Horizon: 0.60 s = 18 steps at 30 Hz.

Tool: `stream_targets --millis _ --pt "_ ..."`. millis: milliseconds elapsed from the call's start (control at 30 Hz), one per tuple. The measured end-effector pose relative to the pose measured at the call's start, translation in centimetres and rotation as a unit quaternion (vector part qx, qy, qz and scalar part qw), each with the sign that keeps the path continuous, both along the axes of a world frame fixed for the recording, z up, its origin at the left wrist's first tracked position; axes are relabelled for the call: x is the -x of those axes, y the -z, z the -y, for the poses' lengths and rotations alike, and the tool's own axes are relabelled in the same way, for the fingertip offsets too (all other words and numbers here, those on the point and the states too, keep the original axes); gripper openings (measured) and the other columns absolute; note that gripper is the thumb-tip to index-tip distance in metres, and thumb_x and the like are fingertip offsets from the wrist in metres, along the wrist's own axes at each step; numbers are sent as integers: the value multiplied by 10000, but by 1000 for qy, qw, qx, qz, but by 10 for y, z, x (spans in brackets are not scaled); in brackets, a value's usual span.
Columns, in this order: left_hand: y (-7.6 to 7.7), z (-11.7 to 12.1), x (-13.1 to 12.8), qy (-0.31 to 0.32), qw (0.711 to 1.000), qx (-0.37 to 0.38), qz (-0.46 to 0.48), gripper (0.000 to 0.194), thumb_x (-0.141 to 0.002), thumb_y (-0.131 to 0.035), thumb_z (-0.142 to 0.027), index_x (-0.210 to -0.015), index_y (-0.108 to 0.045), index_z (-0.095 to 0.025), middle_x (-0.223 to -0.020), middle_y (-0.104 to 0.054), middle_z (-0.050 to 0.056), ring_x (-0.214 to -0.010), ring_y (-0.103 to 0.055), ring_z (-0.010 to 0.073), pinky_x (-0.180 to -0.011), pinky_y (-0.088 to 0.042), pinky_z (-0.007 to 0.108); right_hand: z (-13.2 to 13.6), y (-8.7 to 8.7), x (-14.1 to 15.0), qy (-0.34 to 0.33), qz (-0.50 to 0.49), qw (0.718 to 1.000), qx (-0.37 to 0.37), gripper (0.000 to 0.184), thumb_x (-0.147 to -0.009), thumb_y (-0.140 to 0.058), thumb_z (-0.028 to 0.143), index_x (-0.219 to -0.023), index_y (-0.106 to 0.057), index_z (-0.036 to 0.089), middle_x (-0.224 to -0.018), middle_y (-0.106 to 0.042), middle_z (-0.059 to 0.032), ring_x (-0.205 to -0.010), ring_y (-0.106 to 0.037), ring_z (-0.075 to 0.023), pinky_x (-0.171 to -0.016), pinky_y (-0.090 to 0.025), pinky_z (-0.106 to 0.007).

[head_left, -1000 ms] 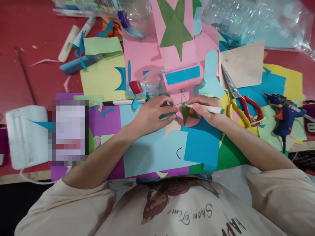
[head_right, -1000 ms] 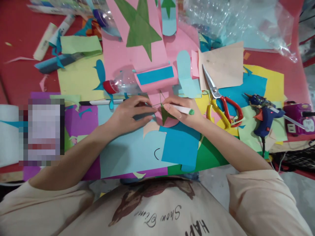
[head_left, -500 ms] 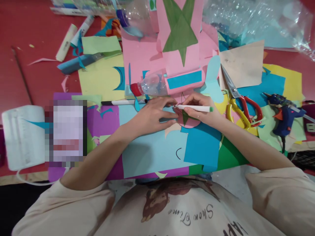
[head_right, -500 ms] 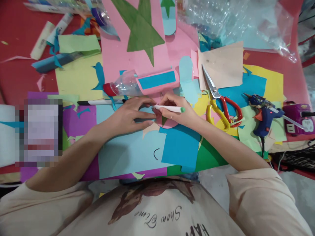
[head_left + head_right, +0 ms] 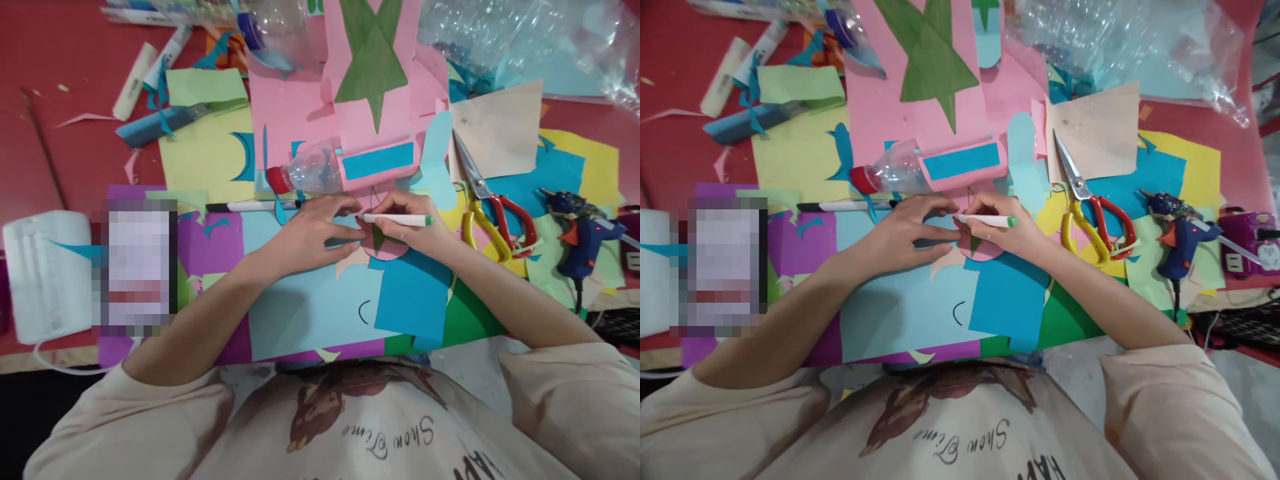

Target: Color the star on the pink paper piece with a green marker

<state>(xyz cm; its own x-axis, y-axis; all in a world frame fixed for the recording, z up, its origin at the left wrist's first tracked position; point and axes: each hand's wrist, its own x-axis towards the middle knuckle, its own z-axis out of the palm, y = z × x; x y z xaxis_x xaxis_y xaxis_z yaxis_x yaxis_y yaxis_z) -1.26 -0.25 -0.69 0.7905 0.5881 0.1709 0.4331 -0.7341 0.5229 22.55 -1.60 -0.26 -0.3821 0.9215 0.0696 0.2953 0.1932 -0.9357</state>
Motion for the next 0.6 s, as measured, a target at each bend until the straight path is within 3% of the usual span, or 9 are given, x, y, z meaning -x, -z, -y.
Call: stream_targets --millis 600 --pt "1 -1 1 -4 1000 3 -3 295 -988 -518 -370 -1125 -766 -288 -1362 -593 102 -1261 -565 295 -1038 -473 480 0 -1 -1 20 26 999 4 136 -811 -669 310 -765 -650 184 -719 -684 -2 -638 -576 -126 -575 -412 -257"
